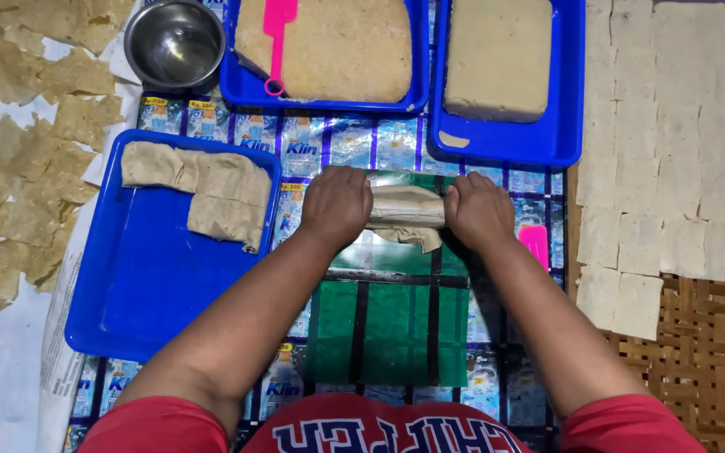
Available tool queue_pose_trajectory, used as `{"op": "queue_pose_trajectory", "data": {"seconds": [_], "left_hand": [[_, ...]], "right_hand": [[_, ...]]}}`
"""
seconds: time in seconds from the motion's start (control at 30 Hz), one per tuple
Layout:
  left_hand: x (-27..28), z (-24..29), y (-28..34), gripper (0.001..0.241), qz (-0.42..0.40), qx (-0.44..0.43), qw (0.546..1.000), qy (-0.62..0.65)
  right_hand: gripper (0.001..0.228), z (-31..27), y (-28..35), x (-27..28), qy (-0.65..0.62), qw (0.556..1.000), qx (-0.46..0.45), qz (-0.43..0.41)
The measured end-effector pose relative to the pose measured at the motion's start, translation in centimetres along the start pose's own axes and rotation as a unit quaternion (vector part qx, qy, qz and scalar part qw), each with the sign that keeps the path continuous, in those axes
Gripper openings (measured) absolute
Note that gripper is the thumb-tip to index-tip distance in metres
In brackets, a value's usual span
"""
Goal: Rolling out dough, cutting it into square sheets with a scraper, and arranging them on a tray.
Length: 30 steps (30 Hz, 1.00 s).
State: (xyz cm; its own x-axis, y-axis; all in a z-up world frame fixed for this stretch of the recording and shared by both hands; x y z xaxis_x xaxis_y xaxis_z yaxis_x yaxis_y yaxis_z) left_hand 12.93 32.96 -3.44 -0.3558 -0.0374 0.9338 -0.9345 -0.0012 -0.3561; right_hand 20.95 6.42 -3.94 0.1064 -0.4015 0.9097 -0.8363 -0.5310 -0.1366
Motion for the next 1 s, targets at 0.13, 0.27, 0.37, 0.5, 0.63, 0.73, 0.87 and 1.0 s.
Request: {"op": "queue_pose_trajectory", "data": {"seconds": [0.13,0.27,0.37,0.5,0.63,0.73,0.87,1.0], "left_hand": [[2.2,-0.9,-3.7,0.031,-0.093,0.043,0.994,0.036],[5.1,0.0,-4.9,0.049,-0.065,0.08,0.993,0.063],[3.4,0.3,-3.8,0.068,-0.123,0.069,0.99,0.026],[2.2,0.4,-2.4,0.074,-0.113,0.044,0.993,0.014],[5.8,1.0,-1.6,0.067,-0.257,0.053,0.965,0.03],[5.8,1.3,-0.1,0.066,-0.256,0.041,0.965,0.027],[5.6,1.8,1.7,0.064,-0.221,0.03,0.975,0.006],[5.9,2.3,3.8,0.06,-0.167,0.029,0.985,-0.009]], "right_hand": [[0.037,-1.1,-2.6,3.3,0.007,0.995,0.012,0.096],[0.052,-3.0,-4.2,3.6,-0.049,0.993,-0.019,0.106],[0.064,-4.3,-3.5,3.7,-0.047,0.996,-0.07,0.0],[0.067,-4.5,-1.9,3.4,-0.045,0.994,-0.091,-0.032],[0.066,-4.1,0.0,2.3,-0.055,0.994,-0.094,-0.03],[0.069,-4.6,1.8,1.9,-0.052,0.995,-0.086,-0.021],[0.062,-4.2,3.9,0.9,-0.033,0.999,-0.035,0.025],[0.061,-4.0,5.8,0.1,-0.023,0.998,0.008,0.055]]}}
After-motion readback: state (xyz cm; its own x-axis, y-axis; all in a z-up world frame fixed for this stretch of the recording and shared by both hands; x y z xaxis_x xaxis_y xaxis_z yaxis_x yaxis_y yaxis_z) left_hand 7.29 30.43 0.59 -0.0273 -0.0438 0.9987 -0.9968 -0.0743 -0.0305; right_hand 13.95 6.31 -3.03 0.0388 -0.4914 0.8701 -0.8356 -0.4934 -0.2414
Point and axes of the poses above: each hand's wrist, its own y-axis away from the middle knuckle, its own x-axis out of the back of the hand, z = x × y, the point moved 2 cm from there along -y, towards the middle knuckle, and after that the axes turned 15 degrees about -y, right-handed, at the moved point
